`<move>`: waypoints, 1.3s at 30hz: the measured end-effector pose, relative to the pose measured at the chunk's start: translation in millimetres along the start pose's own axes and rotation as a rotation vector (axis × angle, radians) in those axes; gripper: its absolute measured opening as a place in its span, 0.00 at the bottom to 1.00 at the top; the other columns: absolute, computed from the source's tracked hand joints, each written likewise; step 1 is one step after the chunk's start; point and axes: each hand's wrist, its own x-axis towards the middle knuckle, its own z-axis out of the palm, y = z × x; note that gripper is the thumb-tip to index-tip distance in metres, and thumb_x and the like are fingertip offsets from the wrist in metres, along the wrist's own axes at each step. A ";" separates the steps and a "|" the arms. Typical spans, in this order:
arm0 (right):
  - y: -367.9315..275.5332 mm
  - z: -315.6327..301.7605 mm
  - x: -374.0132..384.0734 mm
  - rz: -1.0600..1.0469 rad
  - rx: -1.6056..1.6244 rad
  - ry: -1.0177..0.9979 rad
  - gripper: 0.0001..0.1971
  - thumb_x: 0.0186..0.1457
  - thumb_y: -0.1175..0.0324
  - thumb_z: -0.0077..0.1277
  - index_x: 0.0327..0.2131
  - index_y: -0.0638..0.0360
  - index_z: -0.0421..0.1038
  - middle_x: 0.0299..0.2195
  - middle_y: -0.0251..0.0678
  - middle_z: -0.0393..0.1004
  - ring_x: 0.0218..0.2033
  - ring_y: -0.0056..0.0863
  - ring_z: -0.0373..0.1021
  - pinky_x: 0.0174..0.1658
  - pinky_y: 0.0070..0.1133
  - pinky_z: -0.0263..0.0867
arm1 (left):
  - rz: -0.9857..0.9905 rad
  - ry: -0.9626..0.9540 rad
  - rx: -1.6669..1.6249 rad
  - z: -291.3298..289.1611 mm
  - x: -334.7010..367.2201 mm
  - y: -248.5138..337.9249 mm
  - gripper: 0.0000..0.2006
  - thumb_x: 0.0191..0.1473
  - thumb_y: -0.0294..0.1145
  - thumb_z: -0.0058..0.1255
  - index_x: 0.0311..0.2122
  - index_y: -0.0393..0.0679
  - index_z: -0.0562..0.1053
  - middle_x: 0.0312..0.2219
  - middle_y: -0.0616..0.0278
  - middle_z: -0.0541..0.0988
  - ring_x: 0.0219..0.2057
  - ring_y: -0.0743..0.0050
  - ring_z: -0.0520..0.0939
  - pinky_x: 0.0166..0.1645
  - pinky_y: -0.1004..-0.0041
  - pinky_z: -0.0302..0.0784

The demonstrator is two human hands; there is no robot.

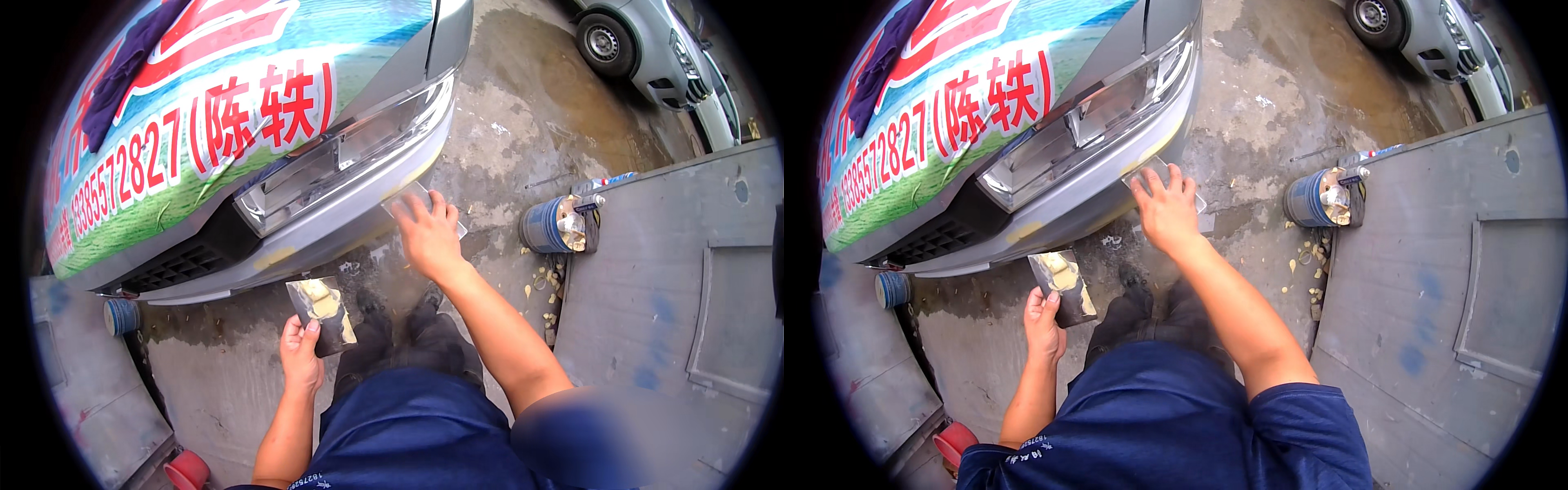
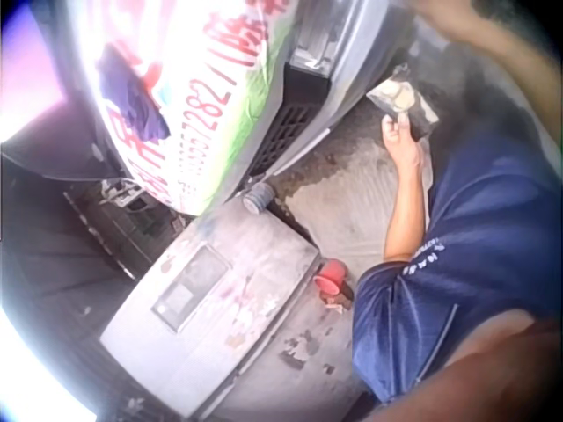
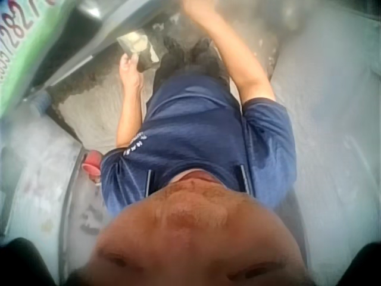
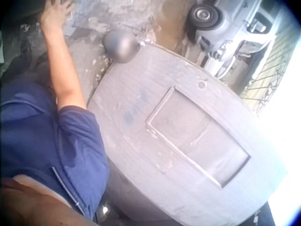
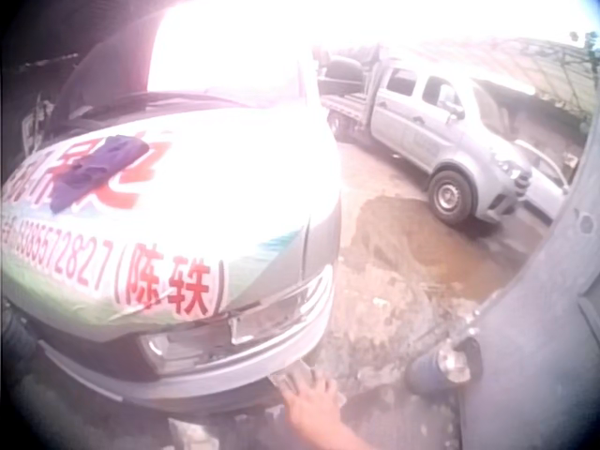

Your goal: The person applies a beige body filler to the front bumper of a silver car using a metal scraper. They spread the filler over several spots on the bumper, smoothing the surface. The person then walks to a workbench area and scoops more filler from a container onto the scraper.

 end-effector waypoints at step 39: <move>46.3 -23.5 14.1 -0.041 0.038 -0.003 0.23 0.49 0.74 0.46 0.52 0.50 0.69 0.56 0.38 0.63 0.57 0.59 0.55 0.54 0.48 0.52 | 0.059 0.041 0.046 25.7 3.0 -12.0 0.10 0.58 0.27 0.53 0.44 0.39 0.69 0.40 0.61 0.79 0.41 0.78 0.78 0.51 0.74 0.69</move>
